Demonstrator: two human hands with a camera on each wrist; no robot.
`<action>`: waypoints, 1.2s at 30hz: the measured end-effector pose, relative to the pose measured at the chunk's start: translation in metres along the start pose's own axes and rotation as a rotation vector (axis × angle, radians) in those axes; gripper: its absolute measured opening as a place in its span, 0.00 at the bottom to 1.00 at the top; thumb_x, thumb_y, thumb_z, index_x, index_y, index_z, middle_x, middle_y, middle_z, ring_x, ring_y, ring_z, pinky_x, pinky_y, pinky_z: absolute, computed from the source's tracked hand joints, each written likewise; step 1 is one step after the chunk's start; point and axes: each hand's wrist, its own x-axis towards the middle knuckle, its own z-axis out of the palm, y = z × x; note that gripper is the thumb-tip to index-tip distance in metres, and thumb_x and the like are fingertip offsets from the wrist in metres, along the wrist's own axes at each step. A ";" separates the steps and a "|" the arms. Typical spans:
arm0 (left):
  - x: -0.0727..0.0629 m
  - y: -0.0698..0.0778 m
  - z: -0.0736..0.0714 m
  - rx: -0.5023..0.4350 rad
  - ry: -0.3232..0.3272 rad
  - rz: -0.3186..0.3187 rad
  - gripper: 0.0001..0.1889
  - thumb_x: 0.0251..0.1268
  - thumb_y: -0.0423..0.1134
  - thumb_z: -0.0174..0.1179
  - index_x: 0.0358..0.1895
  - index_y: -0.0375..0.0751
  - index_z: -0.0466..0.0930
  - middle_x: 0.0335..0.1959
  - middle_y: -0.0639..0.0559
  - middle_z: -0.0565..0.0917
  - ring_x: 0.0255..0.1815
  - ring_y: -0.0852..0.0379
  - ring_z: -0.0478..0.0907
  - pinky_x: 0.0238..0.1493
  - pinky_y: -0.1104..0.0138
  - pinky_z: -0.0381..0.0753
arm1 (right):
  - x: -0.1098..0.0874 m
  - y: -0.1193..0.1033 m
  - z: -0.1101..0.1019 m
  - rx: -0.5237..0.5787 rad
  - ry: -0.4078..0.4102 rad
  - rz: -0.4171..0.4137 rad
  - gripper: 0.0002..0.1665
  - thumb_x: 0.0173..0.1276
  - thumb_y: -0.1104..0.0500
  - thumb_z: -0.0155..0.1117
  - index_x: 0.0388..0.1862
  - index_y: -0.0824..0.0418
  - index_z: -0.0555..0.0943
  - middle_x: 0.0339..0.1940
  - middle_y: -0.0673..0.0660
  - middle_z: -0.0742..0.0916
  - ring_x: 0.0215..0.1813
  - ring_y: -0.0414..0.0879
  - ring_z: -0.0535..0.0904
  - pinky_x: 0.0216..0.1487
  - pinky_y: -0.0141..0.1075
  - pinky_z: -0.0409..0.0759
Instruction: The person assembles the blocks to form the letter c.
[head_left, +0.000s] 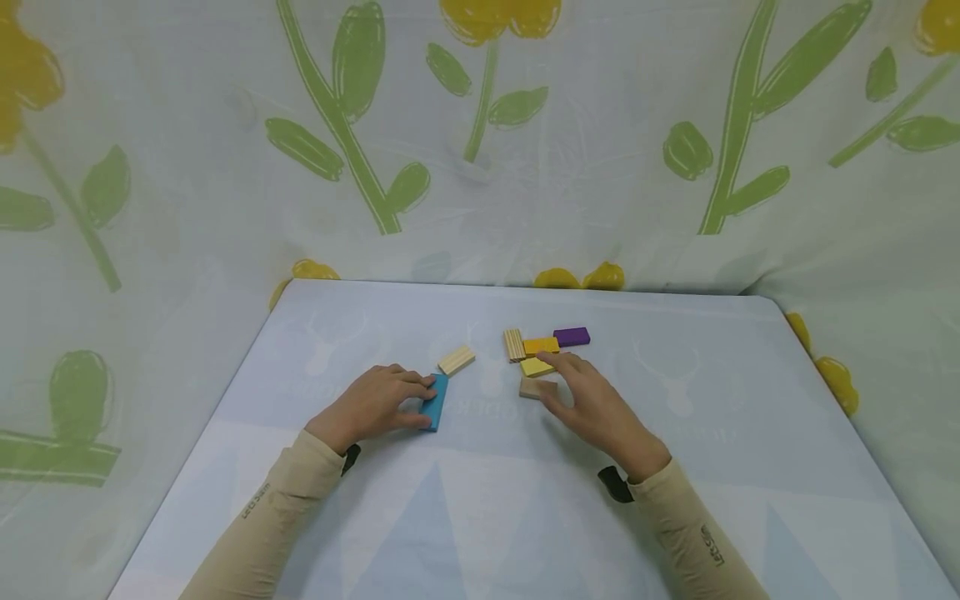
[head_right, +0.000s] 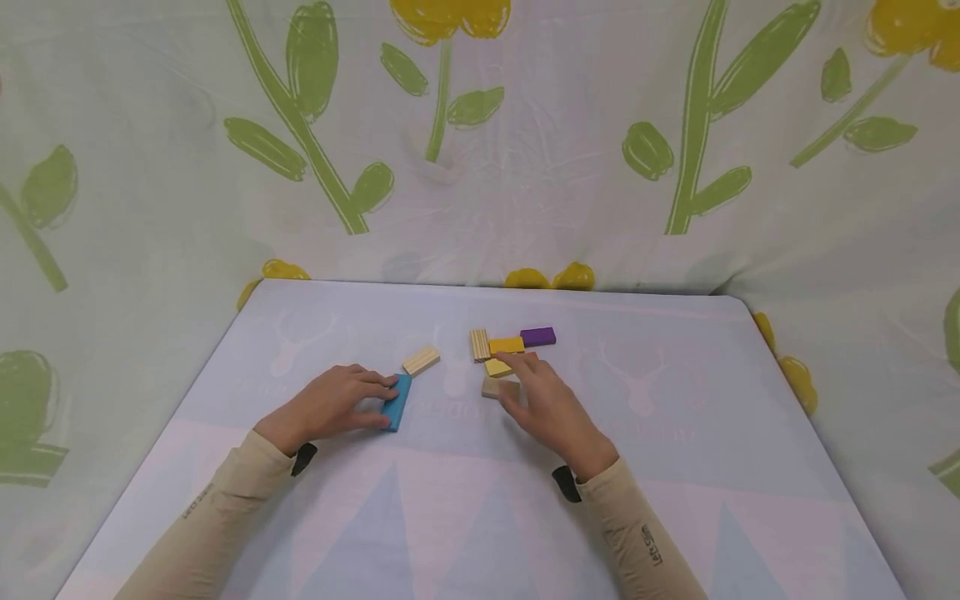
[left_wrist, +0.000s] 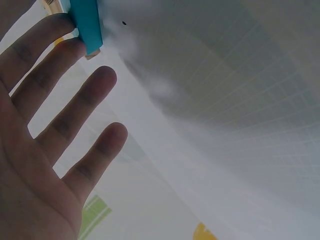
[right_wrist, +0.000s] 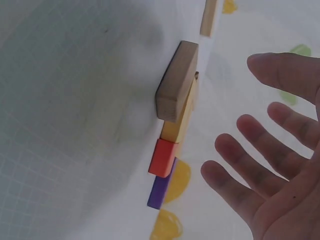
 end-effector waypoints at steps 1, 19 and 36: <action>0.000 0.000 0.000 0.000 0.004 0.005 0.27 0.60 0.56 0.72 0.57 0.43 0.87 0.62 0.49 0.83 0.56 0.46 0.81 0.56 0.51 0.80 | 0.000 0.001 0.001 -0.006 -0.001 -0.007 0.32 0.71 0.57 0.70 0.71 0.59 0.73 0.65 0.59 0.80 0.66 0.54 0.76 0.66 0.51 0.76; 0.002 0.002 0.001 0.006 -0.020 -0.016 0.27 0.60 0.56 0.71 0.58 0.44 0.87 0.62 0.50 0.83 0.57 0.46 0.80 0.56 0.49 0.79 | 0.013 0.008 0.020 -0.034 -0.072 -0.031 0.20 0.66 0.64 0.74 0.57 0.64 0.84 0.51 0.59 0.85 0.53 0.50 0.81 0.55 0.43 0.83; 0.001 0.002 0.002 -0.116 -0.032 -0.082 0.24 0.63 0.52 0.72 0.57 0.43 0.83 0.63 0.48 0.79 0.63 0.44 0.76 0.60 0.49 0.77 | 0.016 0.015 0.028 -0.084 -0.057 -0.062 0.13 0.67 0.66 0.72 0.50 0.63 0.87 0.44 0.57 0.87 0.46 0.48 0.82 0.50 0.41 0.84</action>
